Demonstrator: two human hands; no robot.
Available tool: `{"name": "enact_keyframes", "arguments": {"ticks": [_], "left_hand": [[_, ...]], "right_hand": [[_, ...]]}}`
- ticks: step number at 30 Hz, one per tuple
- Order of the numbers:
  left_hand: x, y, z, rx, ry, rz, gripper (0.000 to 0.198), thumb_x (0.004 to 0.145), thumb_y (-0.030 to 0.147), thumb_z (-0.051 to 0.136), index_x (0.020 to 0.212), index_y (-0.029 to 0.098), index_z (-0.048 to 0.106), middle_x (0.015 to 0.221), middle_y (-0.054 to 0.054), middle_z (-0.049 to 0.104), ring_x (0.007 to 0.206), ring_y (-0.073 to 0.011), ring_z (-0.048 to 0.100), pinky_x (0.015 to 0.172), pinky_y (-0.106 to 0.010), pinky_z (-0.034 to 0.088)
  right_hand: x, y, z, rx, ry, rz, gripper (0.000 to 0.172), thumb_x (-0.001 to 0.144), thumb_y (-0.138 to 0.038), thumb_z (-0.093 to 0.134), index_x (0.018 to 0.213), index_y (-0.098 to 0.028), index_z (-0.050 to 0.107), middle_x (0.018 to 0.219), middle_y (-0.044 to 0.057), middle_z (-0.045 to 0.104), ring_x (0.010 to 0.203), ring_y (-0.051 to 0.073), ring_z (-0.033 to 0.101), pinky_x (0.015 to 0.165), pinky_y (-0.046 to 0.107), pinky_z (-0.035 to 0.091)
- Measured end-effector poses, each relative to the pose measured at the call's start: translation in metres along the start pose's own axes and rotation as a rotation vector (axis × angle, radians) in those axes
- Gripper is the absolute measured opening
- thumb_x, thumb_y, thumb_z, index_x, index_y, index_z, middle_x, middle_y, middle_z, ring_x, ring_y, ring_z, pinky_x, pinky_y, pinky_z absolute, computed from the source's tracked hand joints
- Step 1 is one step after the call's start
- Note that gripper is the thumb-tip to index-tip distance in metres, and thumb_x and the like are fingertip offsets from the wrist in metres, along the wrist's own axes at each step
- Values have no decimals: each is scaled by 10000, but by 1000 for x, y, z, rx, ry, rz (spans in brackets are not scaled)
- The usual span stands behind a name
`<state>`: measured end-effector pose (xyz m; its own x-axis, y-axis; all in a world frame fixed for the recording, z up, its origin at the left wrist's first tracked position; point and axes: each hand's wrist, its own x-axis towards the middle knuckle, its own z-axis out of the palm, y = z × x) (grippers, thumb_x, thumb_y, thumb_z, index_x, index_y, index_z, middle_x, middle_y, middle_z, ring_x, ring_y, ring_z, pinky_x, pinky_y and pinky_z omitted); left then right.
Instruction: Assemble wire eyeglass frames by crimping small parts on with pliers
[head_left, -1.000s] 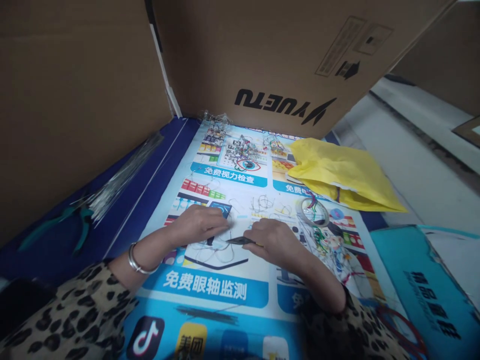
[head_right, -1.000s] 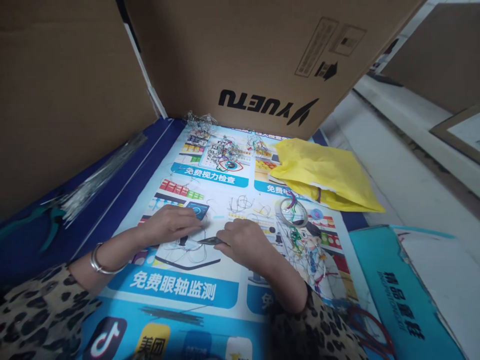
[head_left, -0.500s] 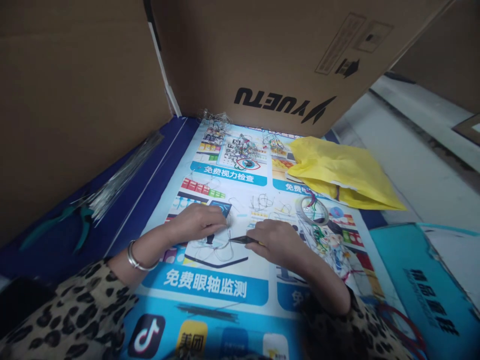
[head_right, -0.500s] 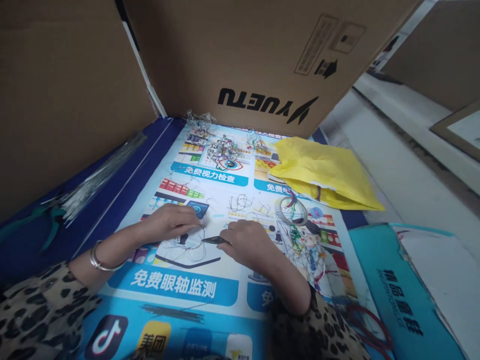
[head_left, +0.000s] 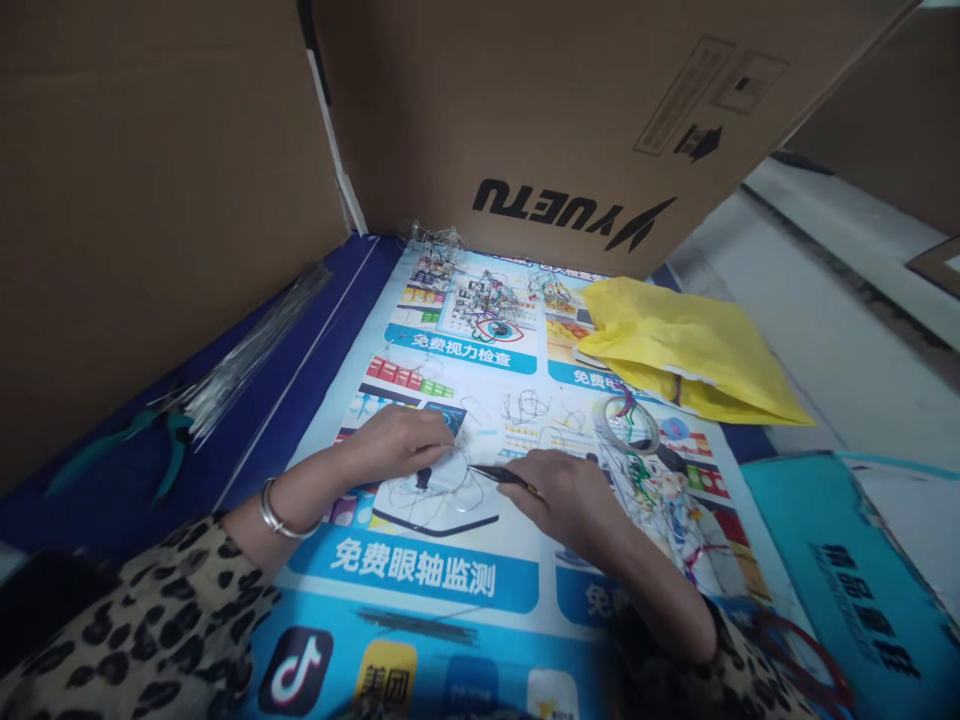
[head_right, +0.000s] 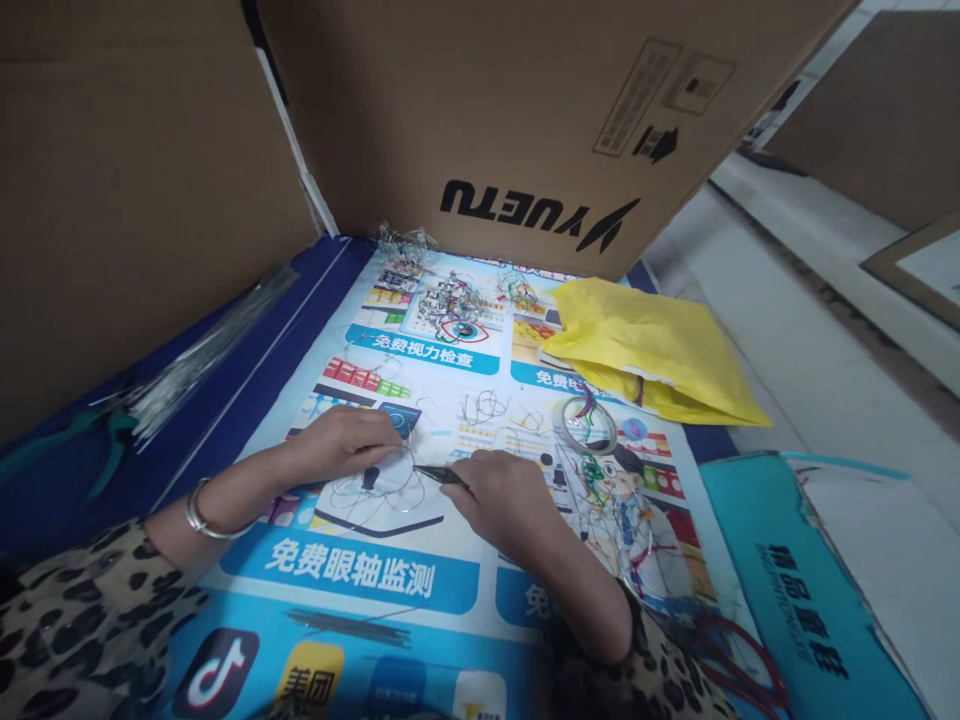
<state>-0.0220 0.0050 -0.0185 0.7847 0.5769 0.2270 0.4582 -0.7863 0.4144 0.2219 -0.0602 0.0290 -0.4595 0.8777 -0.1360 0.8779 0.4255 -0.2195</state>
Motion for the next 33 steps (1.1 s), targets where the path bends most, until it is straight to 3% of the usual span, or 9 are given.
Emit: {"name": "enact_keyframes", "arguments": {"ticks": [12, 18, 24, 29, 33], "left_hand": [[1, 2, -1, 33, 40, -74, 180, 873, 243, 435, 858, 184, 604, 808, -12, 642, 731, -132, 595, 610, -214, 395], [1, 3, -1, 72, 36, -91, 182, 860, 240, 430, 836, 186, 603, 767, -5, 633, 706, -134, 593, 594, -219, 397], [2, 4, 0, 84, 70, -83, 174, 853, 250, 450, 808, 188, 607, 747, 3, 633, 678, -120, 585, 583, -211, 394], [2, 5, 0, 68, 76, -84, 177, 850, 235, 450, 791, 185, 610, 714, 3, 622, 654, -114, 580, 569, -208, 387], [2, 4, -1, 69, 55, -95, 171, 857, 220, 443, 835, 184, 609, 764, -10, 636, 693, -133, 588, 582, -219, 389]], "right_hand": [[2, 3, 2, -36, -42, 96, 275, 886, -390, 410, 810, -226, 617, 797, 11, 666, 718, 149, 592, 561, 241, 287], [-1, 4, -3, -61, -55, 105, 248, 876, -378, 428, 813, -220, 609, 799, 21, 655, 752, 169, 590, 583, 251, 299], [-1, -8, -12, 13, 128, 57, 260, 890, -396, 418, 933, -217, 601, 823, 33, 632, 780, 165, 565, 647, 252, 342], [14, -11, 4, -111, 160, 32, 251, 900, -365, 425, 1029, -225, 588, 842, 42, 625, 796, 177, 538, 657, 268, 327], [24, -3, 19, -236, 176, -77, 247, 898, -354, 444, 1036, -212, 591, 822, 56, 609, 796, 185, 505, 681, 298, 304]]}}
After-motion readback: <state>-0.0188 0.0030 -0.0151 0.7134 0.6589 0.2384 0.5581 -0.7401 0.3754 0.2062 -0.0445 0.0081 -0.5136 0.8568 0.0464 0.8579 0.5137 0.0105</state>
